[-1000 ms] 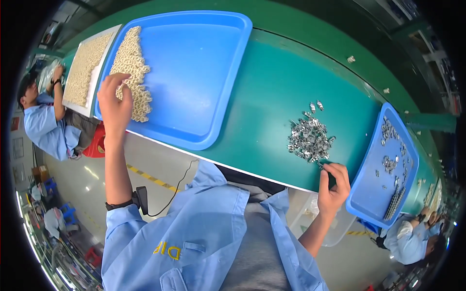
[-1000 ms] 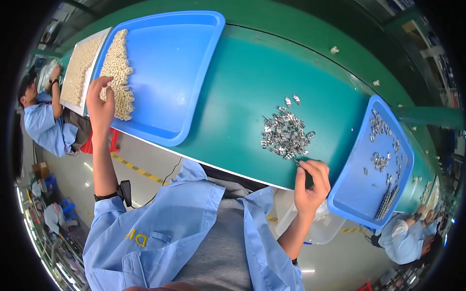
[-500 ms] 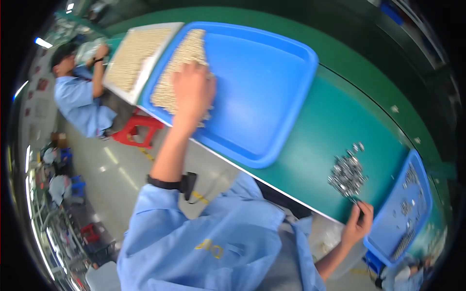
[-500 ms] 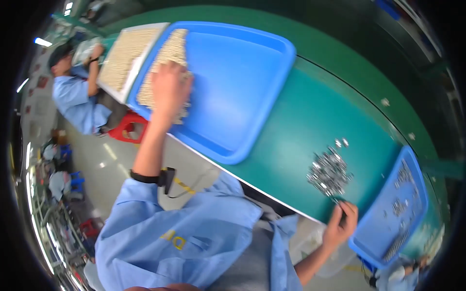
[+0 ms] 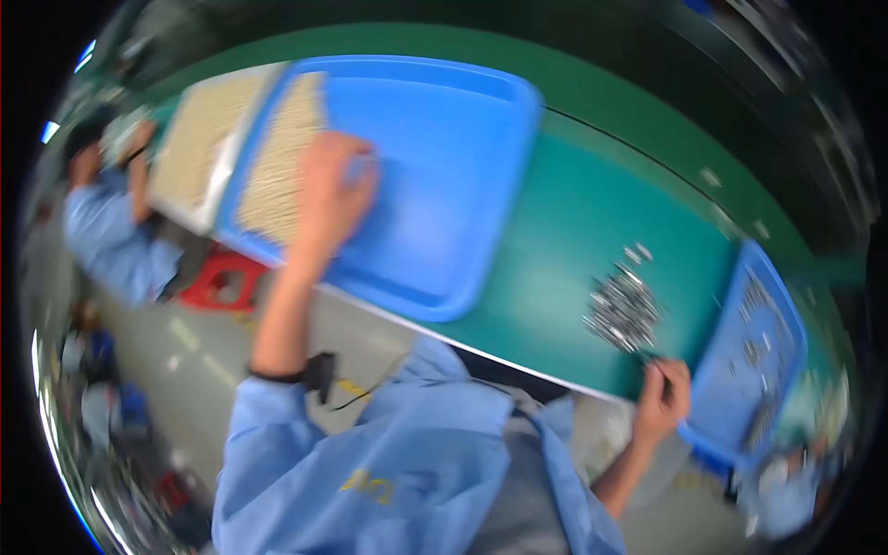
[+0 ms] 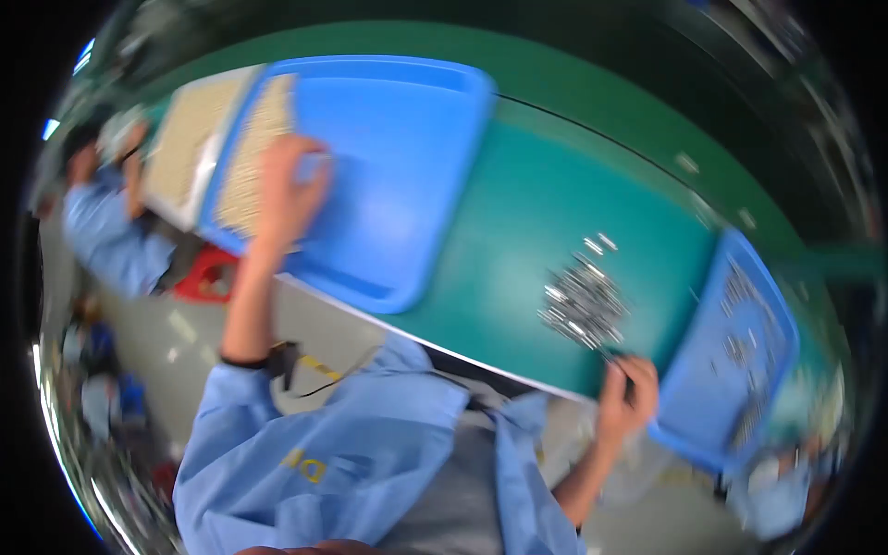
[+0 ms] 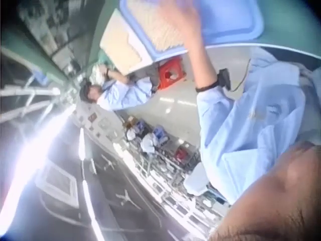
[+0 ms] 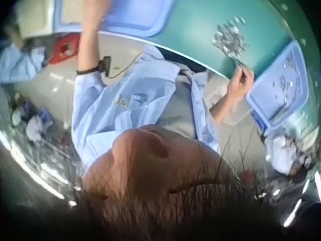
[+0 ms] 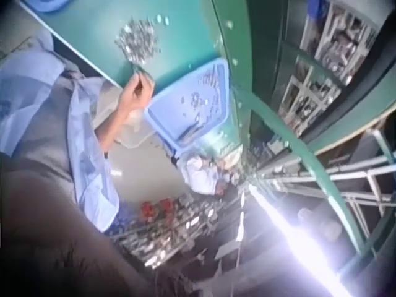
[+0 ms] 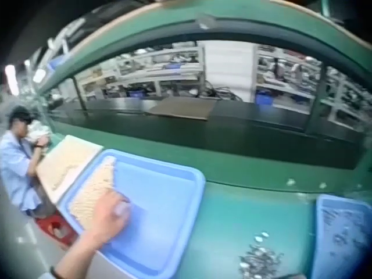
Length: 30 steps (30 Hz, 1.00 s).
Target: The person picks up a white plastic component and a metal connector by hand, fits the connector into the component, and places the assembled unit onto the green work surface. This process is repeated for additional components and connectors.
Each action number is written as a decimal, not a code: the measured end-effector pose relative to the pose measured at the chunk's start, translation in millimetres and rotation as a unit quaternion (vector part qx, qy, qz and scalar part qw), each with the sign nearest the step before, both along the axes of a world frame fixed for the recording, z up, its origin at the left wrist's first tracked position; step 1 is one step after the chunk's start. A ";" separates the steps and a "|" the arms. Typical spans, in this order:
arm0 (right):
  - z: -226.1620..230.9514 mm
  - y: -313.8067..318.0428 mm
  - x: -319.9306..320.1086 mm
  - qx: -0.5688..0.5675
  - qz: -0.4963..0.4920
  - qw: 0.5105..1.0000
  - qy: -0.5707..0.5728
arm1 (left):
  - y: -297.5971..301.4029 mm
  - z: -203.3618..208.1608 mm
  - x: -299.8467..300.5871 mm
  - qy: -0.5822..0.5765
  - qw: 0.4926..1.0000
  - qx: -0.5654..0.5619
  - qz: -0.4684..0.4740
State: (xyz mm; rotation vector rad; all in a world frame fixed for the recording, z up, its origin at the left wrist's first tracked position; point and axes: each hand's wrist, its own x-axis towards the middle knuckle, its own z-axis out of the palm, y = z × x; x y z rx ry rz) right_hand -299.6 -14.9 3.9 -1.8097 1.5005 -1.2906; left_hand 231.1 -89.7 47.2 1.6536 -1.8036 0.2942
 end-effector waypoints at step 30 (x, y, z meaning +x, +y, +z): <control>102.0 -49.4 97.7 -0.242 0.273 0.930 -0.042 | 50.1 35.0 -206.3 0.459 0.766 0.103 -0.438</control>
